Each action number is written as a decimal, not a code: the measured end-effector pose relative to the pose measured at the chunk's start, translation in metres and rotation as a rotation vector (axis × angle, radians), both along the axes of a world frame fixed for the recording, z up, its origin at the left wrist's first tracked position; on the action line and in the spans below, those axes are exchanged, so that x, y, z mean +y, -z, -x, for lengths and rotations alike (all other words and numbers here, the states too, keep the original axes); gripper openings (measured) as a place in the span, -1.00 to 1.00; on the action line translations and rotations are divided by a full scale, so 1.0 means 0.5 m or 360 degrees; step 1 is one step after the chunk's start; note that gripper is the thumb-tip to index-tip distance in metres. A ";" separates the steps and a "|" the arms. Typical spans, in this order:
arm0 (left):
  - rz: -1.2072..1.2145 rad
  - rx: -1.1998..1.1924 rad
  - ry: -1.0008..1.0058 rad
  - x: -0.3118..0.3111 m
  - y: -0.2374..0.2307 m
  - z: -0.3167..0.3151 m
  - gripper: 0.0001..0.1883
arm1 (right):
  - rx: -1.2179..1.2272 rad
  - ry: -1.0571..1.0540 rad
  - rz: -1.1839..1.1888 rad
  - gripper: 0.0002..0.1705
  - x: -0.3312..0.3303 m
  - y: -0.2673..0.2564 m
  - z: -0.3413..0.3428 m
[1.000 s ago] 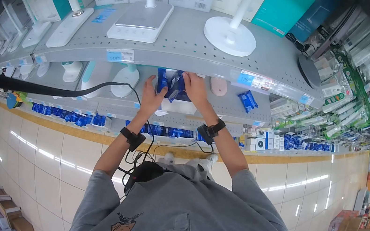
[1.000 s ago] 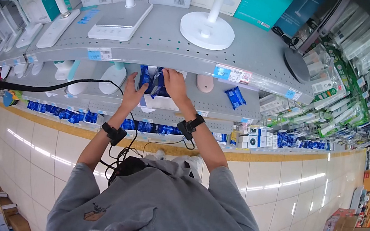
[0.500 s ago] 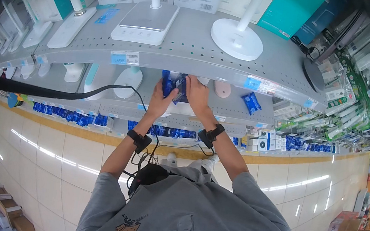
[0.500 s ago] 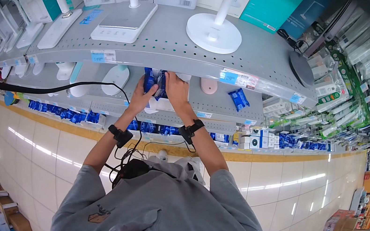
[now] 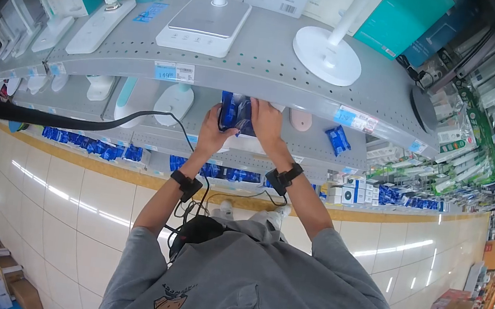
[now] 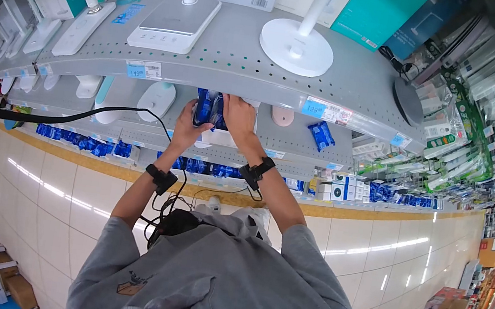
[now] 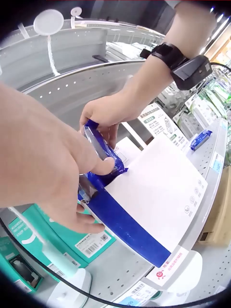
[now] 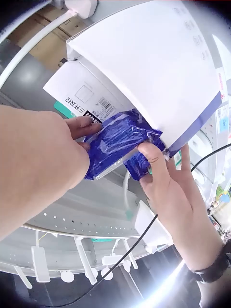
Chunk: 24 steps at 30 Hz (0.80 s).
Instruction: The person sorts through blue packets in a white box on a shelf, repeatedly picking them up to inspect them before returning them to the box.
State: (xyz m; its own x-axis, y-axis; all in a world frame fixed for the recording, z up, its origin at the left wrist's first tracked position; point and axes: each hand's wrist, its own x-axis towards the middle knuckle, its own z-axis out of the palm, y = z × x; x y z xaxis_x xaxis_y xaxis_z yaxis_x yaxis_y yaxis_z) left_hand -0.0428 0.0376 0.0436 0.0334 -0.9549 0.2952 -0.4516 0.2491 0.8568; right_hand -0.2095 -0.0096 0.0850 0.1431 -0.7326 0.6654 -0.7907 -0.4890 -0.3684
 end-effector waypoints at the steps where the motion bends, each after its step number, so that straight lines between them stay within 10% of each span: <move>1: -0.0015 0.0003 -0.0015 0.001 0.002 0.001 -0.11 | 0.0000 0.0004 -0.0017 -0.78 0.002 -0.001 -0.001; 24: -0.0167 0.0232 0.0191 0.000 -0.033 -0.002 0.11 | -0.0479 -0.0448 -0.0851 -0.70 0.022 0.066 0.010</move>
